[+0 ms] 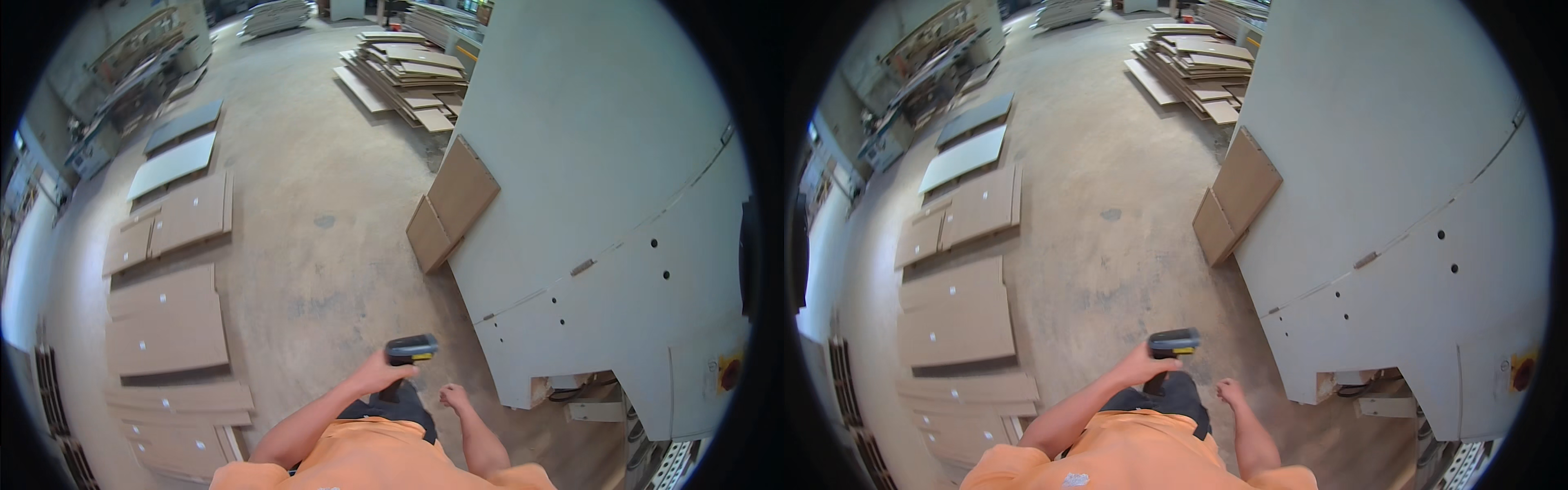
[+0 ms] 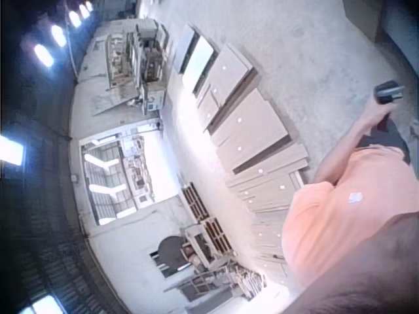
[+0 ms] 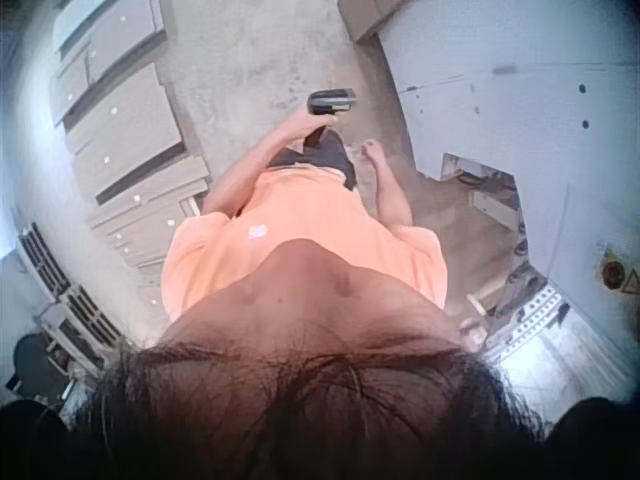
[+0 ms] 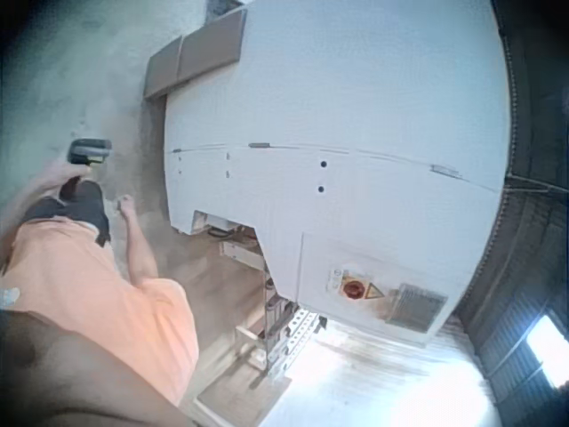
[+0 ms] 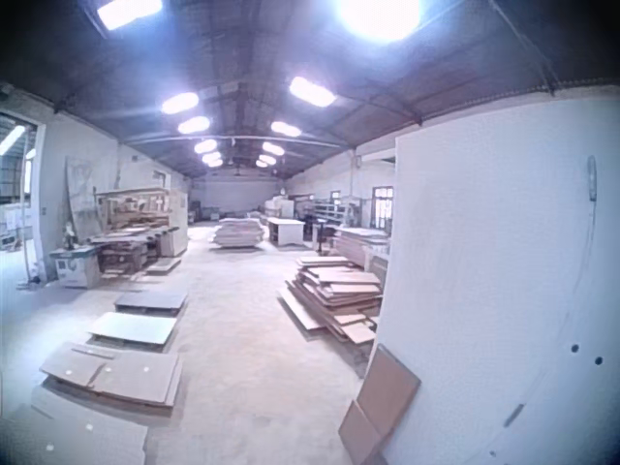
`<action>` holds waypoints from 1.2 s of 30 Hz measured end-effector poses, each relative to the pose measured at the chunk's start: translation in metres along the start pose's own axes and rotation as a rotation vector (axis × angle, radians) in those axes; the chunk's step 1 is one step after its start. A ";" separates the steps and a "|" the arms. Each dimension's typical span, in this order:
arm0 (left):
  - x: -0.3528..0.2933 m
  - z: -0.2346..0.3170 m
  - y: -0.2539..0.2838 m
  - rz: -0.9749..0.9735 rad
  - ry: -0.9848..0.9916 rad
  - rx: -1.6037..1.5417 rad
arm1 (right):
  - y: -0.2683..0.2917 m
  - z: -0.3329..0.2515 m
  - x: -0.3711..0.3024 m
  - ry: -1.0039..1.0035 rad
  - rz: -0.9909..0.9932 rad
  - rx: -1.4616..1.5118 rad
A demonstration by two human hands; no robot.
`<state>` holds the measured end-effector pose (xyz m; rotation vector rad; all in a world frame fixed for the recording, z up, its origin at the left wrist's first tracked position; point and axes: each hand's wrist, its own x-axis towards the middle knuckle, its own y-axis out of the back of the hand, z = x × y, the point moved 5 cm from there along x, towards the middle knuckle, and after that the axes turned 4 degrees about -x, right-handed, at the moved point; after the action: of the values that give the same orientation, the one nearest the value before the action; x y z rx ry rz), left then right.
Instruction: The person repeatedly picks up flat wooden panels from the floor, scans their labels with a handheld barcode scanner, places them on a machine table, and then stacks them in a designated area. This cycle is performed multiple times throughout the clip.
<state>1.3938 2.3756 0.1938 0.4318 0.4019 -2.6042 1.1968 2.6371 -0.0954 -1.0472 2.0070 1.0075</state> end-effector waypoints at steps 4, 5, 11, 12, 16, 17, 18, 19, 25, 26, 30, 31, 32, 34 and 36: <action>0.129 0.072 0.030 -0.228 0.076 0.191 | -0.005 -0.026 0.029 -0.049 0.157 0.179; 0.149 0.079 0.035 -0.288 0.057 0.260 | -0.016 -0.022 0.041 -0.169 0.075 0.171; 0.304 0.144 0.120 -0.147 0.083 0.242 | -0.038 -0.086 0.144 -0.326 -0.261 -0.329; 0.322 0.162 0.135 -0.114 0.102 0.202 | -0.033 -0.122 0.173 -0.272 -0.294 -0.425; 0.401 0.237 0.214 0.046 0.189 0.296 | 0.021 -0.340 0.310 0.035 -0.244 -0.736; 0.422 0.253 0.234 0.075 0.188 0.290 | 0.044 -0.405 0.342 0.058 -0.116 -0.711; 0.445 0.267 0.253 0.120 0.141 0.220 | 0.069 -0.473 0.369 0.135 0.052 -0.508; 0.467 0.279 0.272 0.164 0.108 0.185 | 0.082 -0.542 0.391 0.231 0.089 -0.532; 0.635 0.341 0.354 0.127 0.062 0.093 | 0.126 -0.850 0.455 0.628 0.219 -0.053; 0.667 0.355 0.363 0.090 0.099 0.103 | 0.125 -0.880 0.464 0.647 0.197 -0.064; 0.798 0.435 0.374 -0.114 0.099 0.078 | 0.129 -0.942 0.493 0.517 0.147 -0.349; 0.827 0.456 0.372 -0.163 0.085 0.108 | 0.133 -0.949 0.497 0.484 0.129 -0.420; 0.855 0.476 0.367 -0.220 0.050 0.145 | 0.143 -0.957 0.503 0.500 0.127 -0.353; 0.910 0.504 0.359 -0.365 0.148 0.213 | 0.163 -0.966 0.517 0.483 0.118 -0.216; 0.970 0.527 0.351 -0.465 0.147 0.361 | 0.191 -0.965 0.542 0.369 0.166 0.148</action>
<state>0.6275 1.5079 0.2451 0.7275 0.0766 -3.1224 0.5928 1.6955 0.0053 -1.0581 2.4614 0.7728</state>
